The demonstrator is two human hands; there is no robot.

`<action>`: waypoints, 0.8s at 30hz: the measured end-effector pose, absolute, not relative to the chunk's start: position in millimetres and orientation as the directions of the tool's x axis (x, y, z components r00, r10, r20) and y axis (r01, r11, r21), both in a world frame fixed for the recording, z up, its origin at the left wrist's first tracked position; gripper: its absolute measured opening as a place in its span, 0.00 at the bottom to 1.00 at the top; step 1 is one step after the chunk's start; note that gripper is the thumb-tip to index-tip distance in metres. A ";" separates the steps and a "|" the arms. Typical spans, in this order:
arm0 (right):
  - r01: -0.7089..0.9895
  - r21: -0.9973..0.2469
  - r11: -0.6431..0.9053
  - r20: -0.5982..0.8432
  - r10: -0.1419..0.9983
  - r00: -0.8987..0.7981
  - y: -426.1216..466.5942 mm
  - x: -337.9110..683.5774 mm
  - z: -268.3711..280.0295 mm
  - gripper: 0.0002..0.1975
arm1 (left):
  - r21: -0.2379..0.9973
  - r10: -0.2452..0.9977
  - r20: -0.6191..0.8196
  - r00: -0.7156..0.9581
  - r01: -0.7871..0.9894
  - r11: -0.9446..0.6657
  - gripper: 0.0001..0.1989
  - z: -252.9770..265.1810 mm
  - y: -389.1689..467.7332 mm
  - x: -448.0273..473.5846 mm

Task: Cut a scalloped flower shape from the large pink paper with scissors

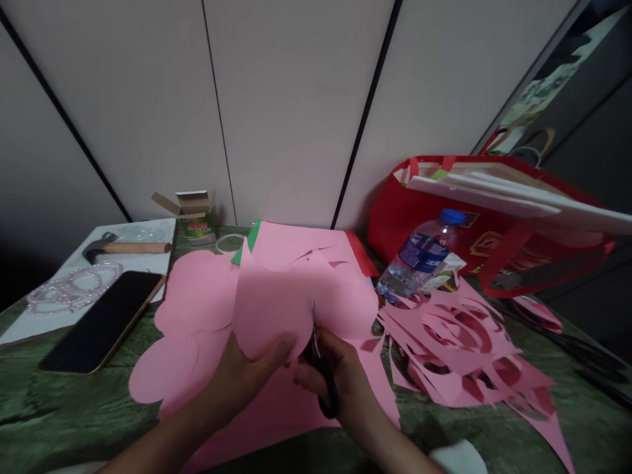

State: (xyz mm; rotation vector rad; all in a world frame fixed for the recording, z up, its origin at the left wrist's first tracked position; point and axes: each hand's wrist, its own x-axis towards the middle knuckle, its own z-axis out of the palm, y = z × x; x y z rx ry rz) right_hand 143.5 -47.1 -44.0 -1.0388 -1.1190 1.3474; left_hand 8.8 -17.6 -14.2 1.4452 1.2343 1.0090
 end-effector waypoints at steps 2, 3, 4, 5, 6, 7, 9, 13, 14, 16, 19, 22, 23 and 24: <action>-0.190 -0.982 -0.007 0.007 0.997 -0.073 -47.3 143.8 -44.6 0.16 | 0.978 0.988 0.011 0.154 0.202 -0.042 0.07 -15.5 -16.5 8.4; -0.190 -0.982 -0.002 0.012 0.997 -0.075 -47.4 143.9 -44.8 0.16 | 0.979 0.987 0.011 0.159 0.201 -0.043 0.07 -16.0 -16.0 8.2; -0.190 -0.982 0.000 0.015 0.997 -0.076 -47.4 143.9 -44.7 0.15 | 0.979 0.986 0.012 0.167 0.201 -0.046 0.07 -16.5 -15.7 8.0; -0.185 -0.983 0.000 0.014 0.997 -0.074 -47.4 143.9 -44.6 0.15 | 0.979 0.985 0.016 0.171 0.199 -0.050 0.07 -16.8 -15.5 7.7; -0.178 -0.984 -0.001 0.011 0.998 -0.069 -47.4 143.9 -44.3 0.15 | 0.979 0.985 0.020 0.173 0.199 -0.055 0.07 -17.1 -15.4 7.3; -0.172 -0.985 -0.005 0.006 0.998 -0.065 -47.4 143.8 -43.9 0.14 | 0.979 0.985 0.024 0.172 0.198 -0.059 0.07 -17.5 -15.4 6.9; -0.165 -0.986 -0.014 -0.004 0.998 -0.062 -47.4 143.9 -42.9 0.14 | 0.979 0.981 0.028 0.190 0.194 -0.066 0.07 -18.3 -15.4 5.8; -0.145 -0.989 -0.025 -0.017 0.998 -0.059 -47.1 144.0 -42.6 0.15 | 0.982 0.975 0.033 0.221 0.173 -0.073 0.07 -20.3 -14.3 3.7; -0.139 -0.990 -0.022 -0.015 0.998 -0.055 -46.9 143.8 -43.5 0.15 | 0.983 0.975 0.036 0.221 0.166 -0.074 0.07 -20.6 -14.0 3.3; -0.135 -0.991 -0.014 -0.007 0.999 -0.051 -46.4 143.2 -46.2 0.13 | 0.986 0.974 0.045 0.222 0.150 -0.079 0.06 -20.5 -13.5 2.9; -0.149 -0.989 -0.016 -0.010 0.999 -0.037 -45.7 142.1 -51.3 0.13 | 0.988 0.970 0.058 0.236 0.123 -0.089 0.06 -19.5 -13.3 2.5; -0.169 -0.985 -0.042 -0.035 0.998 -0.044 -46.0 142.5 -52.9 0.13 | 0.988 0.973 0.059 0.222 0.124 -0.088 0.05 -18.7 -13.0 2.5; -0.168 -0.985 -0.041 -0.033 0.998 -0.049 -46.1 143.0 -52.1 0.13 | 0.988 0.976 0.058 0.210 0.131 -0.086 0.05 -18.6 -12.8 2.7; -0.164 -0.986 -0.035 -0.027 0.998 -0.052 -46.3 143.6 -50.7 0.14 | 0.986 0.979 0.053 0.198 0.144 -0.083 0.05 -18.6 -12.6 3.1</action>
